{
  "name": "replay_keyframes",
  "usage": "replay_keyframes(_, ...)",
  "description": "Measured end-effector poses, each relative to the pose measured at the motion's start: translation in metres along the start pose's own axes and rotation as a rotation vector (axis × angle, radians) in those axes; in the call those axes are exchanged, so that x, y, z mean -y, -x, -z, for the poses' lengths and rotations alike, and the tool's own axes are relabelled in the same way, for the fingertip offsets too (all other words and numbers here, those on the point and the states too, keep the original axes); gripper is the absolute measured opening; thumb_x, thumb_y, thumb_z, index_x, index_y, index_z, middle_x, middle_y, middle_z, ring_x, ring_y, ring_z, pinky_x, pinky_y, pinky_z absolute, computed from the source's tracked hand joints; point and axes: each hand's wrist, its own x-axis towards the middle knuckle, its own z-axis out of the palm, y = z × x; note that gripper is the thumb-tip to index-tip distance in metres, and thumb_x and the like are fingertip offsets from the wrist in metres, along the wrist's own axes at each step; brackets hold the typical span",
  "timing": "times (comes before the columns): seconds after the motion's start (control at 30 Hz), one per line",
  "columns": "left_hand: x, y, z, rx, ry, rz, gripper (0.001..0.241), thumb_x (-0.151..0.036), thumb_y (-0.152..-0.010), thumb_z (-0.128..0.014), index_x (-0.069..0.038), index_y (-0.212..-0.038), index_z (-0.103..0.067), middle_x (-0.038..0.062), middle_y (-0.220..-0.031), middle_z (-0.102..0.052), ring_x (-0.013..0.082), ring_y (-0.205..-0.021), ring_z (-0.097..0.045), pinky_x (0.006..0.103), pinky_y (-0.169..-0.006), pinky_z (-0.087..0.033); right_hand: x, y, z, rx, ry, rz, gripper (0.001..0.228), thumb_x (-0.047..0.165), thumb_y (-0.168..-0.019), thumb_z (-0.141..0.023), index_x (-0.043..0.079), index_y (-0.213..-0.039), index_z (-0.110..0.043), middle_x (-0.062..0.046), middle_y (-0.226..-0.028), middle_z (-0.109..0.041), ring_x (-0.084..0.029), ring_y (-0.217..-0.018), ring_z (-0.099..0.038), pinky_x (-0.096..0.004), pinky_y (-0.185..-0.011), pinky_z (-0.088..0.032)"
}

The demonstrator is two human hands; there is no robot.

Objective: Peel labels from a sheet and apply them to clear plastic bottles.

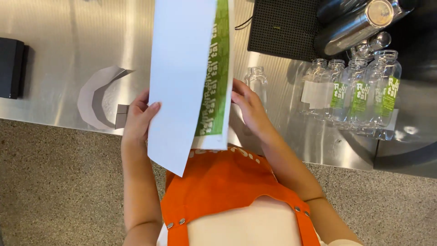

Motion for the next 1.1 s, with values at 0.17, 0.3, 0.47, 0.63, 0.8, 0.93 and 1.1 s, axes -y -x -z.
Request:
replay_keyframes(0.17, -0.002, 0.005, -0.01, 0.131, -0.095, 0.046, 0.058, 0.001, -0.09, -0.065, 0.006, -0.146, -0.051, 0.017, -0.132, -0.065, 0.0203, -0.115, -0.066, 0.0354, -0.096, -0.057, 0.028, 0.001, 0.002, 0.127, -0.16, -0.215, 0.055, 0.041, -0.107, -0.041, -0.002, -0.133, -0.065, -0.007, -0.107, -0.076, -0.017, -0.095, -0.073, -0.034, -0.087, -0.06)
replay_keyframes(0.3, -0.005, 0.004, -0.015, 0.235, -0.031, 0.017, 0.056, -0.005, -0.097, -0.062, 0.005, -0.15, -0.047, 0.017, -0.148, -0.057, 0.0213, -0.13, -0.06, 0.0365, -0.109, -0.05, 0.027, 0.005, 0.003, 0.094, -0.148, -0.289, 0.039, 0.024, -0.106, -0.05, -0.001, -0.134, -0.061, -0.006, -0.105, -0.073, -0.013, -0.088, -0.07, -0.031, -0.075, -0.059)
replay_keyframes(0.47, -0.042, 0.046, -0.024, 0.069, -0.315, -0.232, 0.055, -0.025, -0.114, -0.05, -0.005, -0.164, -0.039, 0.016, -0.165, -0.048, 0.0261, -0.153, -0.048, 0.0433, -0.126, -0.042, 0.038, 0.012, 0.011, -0.115, -0.182, -0.134, 0.027, 0.011, -0.106, -0.054, -0.005, -0.124, -0.067, -0.007, -0.104, -0.074, -0.012, -0.087, -0.072, -0.03, -0.078, -0.061)
replay_keyframes(0.63, -0.051, 0.078, -0.038, 0.33, 0.009, -0.502, 0.09, -0.033, -0.089, -0.074, -0.011, -0.161, -0.024, 0.016, -0.158, -0.043, 0.0281, -0.147, -0.045, 0.0475, -0.12, -0.043, 0.035, 0.019, 0.025, -0.122, -0.272, -0.089, 0.026, 0.009, -0.107, -0.054, -0.006, -0.125, -0.066, -0.007, -0.105, -0.074, -0.011, -0.087, -0.07, -0.029, -0.078, -0.059)
replay_keyframes(0.8, -0.06, 0.048, -0.029, -0.191, -0.526, -0.224, 0.089, -0.02, -0.09, -0.075, -0.01, -0.165, -0.029, 0.016, -0.116, -0.073, 0.026, -0.111, -0.069, 0.0389, -0.096, -0.055, 0.034, 0.031, 0.046, -0.005, -0.062, 0.098, 0.025, 0.009, -0.111, -0.056, -0.007, -0.127, -0.066, -0.004, -0.111, -0.07, -0.009, -0.097, -0.063, -0.026, -0.087, -0.052)
replay_keyframes(0.93, -0.046, -0.011, -0.02, -0.1, -0.849, -0.382, 0.046, -0.02, -0.106, -0.07, -0.001, -0.144, -0.054, 0.007, -0.101, -0.071, 0.0152, -0.091, -0.064, 0.0294, -0.081, -0.053, 0.037, 0.041, 0.074, 0.046, 0.113, 0.131, 0.024, 0.011, -0.109, -0.062, -0.008, -0.122, -0.069, -0.004, -0.104, -0.07, -0.009, -0.09, -0.059, -0.026, -0.08, -0.048)
replay_keyframes(1.1, -0.087, -0.014, -0.065, 0.11, -0.404, -0.446, 0.025, -0.022, -0.12, -0.055, 0.0, -0.129, -0.062, 0.001, -0.102, -0.068, 0.008, -0.089, -0.056, 0.0258, -0.082, -0.049, 0.032, 0.036, 0.12, -0.03, -0.043, 0.283, 0.025, 0.007, -0.106, -0.061, -0.008, -0.125, -0.066, -0.01, -0.119, -0.071, -0.014, -0.106, -0.066, -0.029, -0.098, -0.053)
